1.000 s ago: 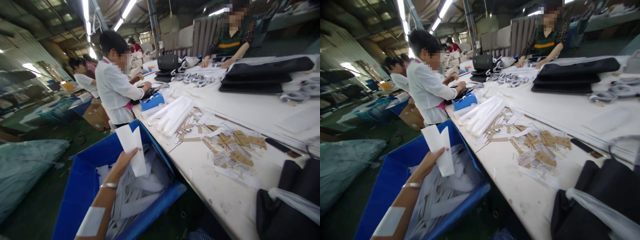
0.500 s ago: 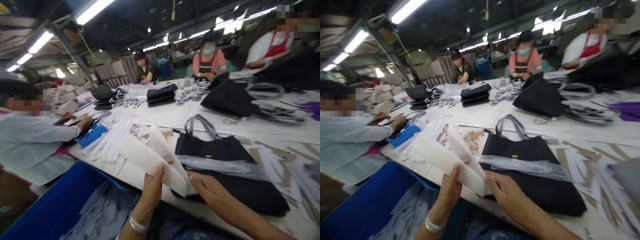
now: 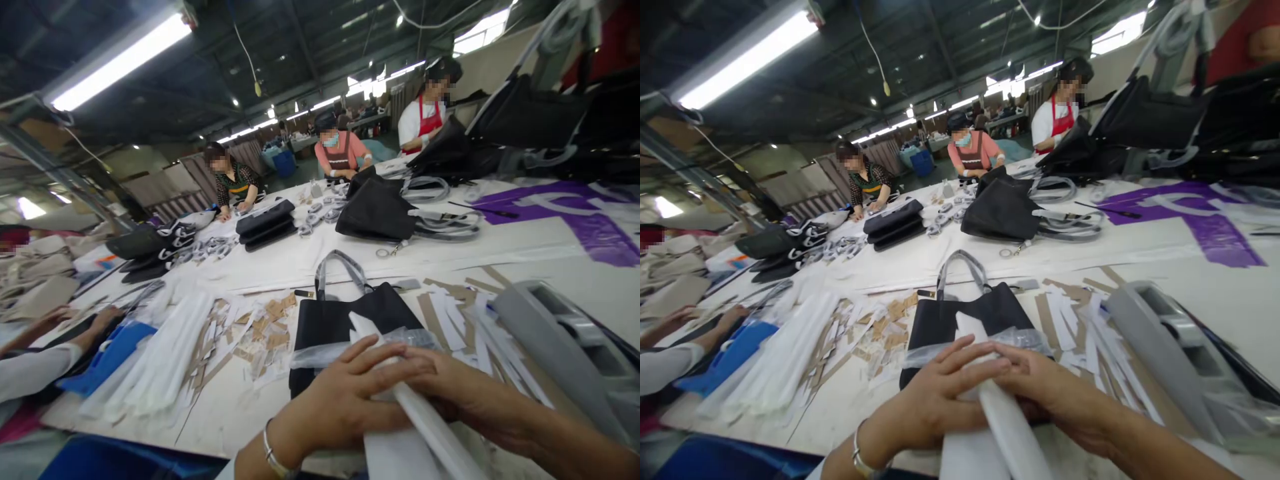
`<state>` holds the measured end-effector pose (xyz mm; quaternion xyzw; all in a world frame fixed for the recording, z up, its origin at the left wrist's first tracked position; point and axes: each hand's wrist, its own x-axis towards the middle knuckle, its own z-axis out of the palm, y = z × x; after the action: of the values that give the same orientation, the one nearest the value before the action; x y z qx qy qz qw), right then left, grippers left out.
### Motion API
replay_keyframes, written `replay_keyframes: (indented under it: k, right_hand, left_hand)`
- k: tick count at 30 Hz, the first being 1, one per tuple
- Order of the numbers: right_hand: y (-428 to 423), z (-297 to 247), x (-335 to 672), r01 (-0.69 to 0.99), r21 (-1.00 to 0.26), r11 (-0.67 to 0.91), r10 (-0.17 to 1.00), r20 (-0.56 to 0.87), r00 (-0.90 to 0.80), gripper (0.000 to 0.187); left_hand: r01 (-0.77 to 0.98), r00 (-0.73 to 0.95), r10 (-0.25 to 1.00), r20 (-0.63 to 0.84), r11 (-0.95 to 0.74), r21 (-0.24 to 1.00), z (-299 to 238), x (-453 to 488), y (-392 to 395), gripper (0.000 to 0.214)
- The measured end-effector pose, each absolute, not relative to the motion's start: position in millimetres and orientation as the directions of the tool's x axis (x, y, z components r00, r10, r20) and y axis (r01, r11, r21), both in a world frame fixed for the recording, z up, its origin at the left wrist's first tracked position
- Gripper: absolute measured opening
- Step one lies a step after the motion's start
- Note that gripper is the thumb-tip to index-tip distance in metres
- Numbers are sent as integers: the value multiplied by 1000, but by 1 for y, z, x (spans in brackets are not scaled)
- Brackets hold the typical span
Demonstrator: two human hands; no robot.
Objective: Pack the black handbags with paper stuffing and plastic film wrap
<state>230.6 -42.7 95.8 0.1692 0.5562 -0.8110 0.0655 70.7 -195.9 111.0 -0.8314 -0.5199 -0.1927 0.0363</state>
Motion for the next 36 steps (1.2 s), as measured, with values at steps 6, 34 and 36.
replay_keyframes:
  k: [6, 34, 36]
  right_hand:
    - [-32, 96, 226, 242, -761, -602, 123, -387, -914, 28]
    - [89, 13, 207, 142, -990, -7, 914, -64, -400, 39]
    - [89, 11, 204, 41, -996, -85, 877, -94, -472, 44]
  left_hand:
    - [883, 364, 874, 322, -434, 179, 126, 49, -196, 22]
    - [883, 401, 883, -242, -303, 358, 58, -19, 14, 51]
    - [886, 383, 897, -221, -289, 364, 59, -20, 10, 48]
